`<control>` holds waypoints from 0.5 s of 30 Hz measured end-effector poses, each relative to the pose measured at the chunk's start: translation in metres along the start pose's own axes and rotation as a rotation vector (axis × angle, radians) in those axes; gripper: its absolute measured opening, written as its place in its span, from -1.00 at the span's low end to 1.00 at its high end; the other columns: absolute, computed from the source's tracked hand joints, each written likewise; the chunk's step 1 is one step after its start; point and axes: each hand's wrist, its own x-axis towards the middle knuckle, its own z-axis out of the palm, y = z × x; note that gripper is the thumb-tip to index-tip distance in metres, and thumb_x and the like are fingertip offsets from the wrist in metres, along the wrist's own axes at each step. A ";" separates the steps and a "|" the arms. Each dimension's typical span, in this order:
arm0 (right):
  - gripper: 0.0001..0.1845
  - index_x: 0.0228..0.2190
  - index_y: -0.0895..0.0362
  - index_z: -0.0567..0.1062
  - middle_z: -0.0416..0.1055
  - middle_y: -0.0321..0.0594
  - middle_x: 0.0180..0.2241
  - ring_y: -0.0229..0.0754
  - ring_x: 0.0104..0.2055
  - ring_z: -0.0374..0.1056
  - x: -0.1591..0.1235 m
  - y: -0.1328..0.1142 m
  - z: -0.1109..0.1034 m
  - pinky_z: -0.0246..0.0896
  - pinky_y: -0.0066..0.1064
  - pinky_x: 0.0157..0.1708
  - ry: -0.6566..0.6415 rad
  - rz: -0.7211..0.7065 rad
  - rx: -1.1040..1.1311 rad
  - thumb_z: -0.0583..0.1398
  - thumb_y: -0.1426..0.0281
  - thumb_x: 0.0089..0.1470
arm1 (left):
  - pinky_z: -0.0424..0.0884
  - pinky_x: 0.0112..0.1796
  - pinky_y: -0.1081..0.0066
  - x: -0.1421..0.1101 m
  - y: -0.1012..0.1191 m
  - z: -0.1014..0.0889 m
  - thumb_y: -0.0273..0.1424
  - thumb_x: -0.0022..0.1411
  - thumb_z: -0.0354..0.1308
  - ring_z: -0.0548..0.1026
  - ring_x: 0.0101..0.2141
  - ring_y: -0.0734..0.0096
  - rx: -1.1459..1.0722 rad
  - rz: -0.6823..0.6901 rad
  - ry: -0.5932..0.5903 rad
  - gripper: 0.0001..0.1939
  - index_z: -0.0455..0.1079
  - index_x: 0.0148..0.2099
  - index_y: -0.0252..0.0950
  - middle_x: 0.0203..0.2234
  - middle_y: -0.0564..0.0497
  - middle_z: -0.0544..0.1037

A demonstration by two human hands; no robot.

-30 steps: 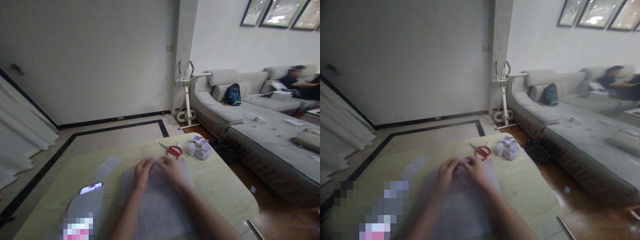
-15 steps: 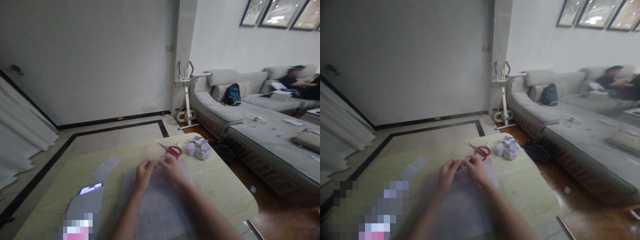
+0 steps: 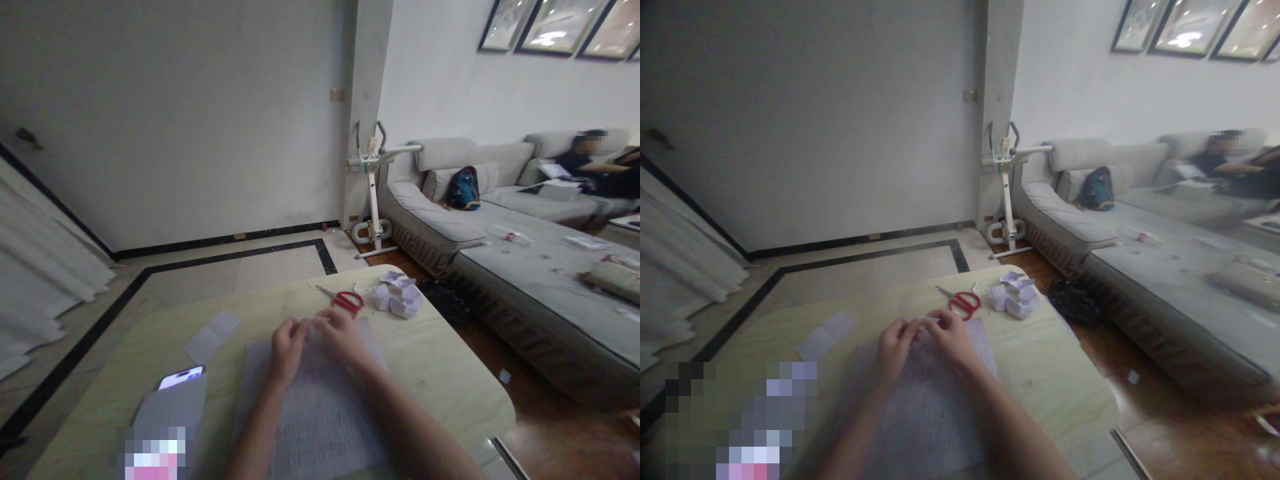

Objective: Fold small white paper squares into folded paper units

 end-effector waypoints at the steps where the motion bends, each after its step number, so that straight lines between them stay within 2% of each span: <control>1: -0.86 -0.44 0.18 0.51 0.47 -0.23 -0.45 -0.23 -0.38 0.36 0.000 0.000 0.000 0.20 -0.47 -0.38 0.004 -0.008 -0.007 0.18 0.37 -0.01 | 0.25 -0.51 0.52 0.000 0.000 0.000 -0.14 0.10 0.13 0.36 -0.56 0.46 -0.001 -0.001 -0.012 -0.67 0.36 -0.46 -0.34 -0.63 0.08 0.42; 7: -0.86 -0.45 0.17 0.52 0.47 -0.22 -0.44 -0.22 -0.35 0.36 0.001 0.001 -0.002 0.22 -0.45 -0.35 -0.042 -0.016 0.003 0.18 0.38 -0.01 | 0.22 -0.52 0.53 -0.001 0.002 0.000 -0.14 0.11 0.12 0.32 -0.58 0.49 0.006 0.005 -0.053 -0.64 0.32 -0.52 -0.33 -0.66 0.10 0.36; 15: -0.87 -0.49 0.18 0.48 0.43 -0.24 -0.48 -0.22 -0.38 0.33 0.004 0.006 -0.004 0.19 -0.44 -0.36 -0.003 -0.029 -0.001 0.18 0.38 -0.02 | 0.20 -0.51 0.53 -0.005 0.009 0.001 -0.14 0.13 0.10 0.32 -0.56 0.47 0.042 0.023 -0.078 -0.66 0.31 -0.50 -0.32 -0.65 0.11 0.34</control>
